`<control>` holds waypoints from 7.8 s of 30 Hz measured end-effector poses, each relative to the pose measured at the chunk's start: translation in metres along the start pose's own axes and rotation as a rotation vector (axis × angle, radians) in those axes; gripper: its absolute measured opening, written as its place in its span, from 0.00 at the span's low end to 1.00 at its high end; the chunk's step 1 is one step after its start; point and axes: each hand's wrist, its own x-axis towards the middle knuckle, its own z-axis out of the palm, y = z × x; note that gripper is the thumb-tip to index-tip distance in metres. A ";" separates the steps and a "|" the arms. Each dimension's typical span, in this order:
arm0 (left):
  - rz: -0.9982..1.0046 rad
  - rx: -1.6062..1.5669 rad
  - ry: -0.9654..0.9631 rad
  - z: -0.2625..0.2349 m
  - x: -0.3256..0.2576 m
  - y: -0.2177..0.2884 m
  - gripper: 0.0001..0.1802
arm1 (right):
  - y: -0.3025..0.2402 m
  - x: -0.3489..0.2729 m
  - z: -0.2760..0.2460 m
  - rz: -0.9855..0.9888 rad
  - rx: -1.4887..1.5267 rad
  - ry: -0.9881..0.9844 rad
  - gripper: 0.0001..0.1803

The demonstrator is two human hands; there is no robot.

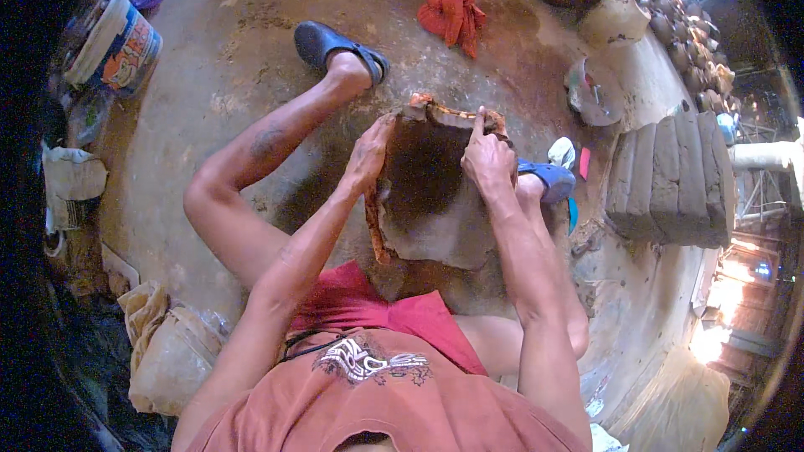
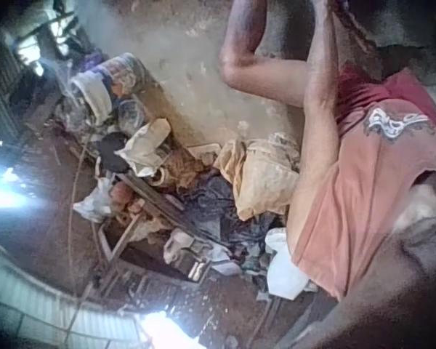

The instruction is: The person shapes large pieces of clay by hand and with tools in a pottery studio. They remove a finished clay pot from a mold, then use a scraper and a wire-cutting tool to refine a large slab of clay before beginning to form a new vessel by pressing the clay against a mold by hand and smoothing it with a small tool.

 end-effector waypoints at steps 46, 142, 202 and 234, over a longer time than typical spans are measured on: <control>-0.128 -0.296 0.258 0.034 -0.079 0.010 0.38 | -0.063 0.011 0.032 -0.314 0.445 0.084 0.13; -0.190 -0.497 0.016 0.012 -0.038 -0.059 0.30 | -0.044 -0.024 0.075 -0.084 0.216 0.874 0.15; -0.365 -0.597 0.168 0.006 -0.036 -0.026 0.30 | 0.019 -0.190 0.108 -0.683 1.146 0.022 0.23; -0.206 -1.016 -0.051 0.009 -0.054 -0.052 0.30 | 0.002 -0.130 0.056 -0.510 0.595 0.624 0.16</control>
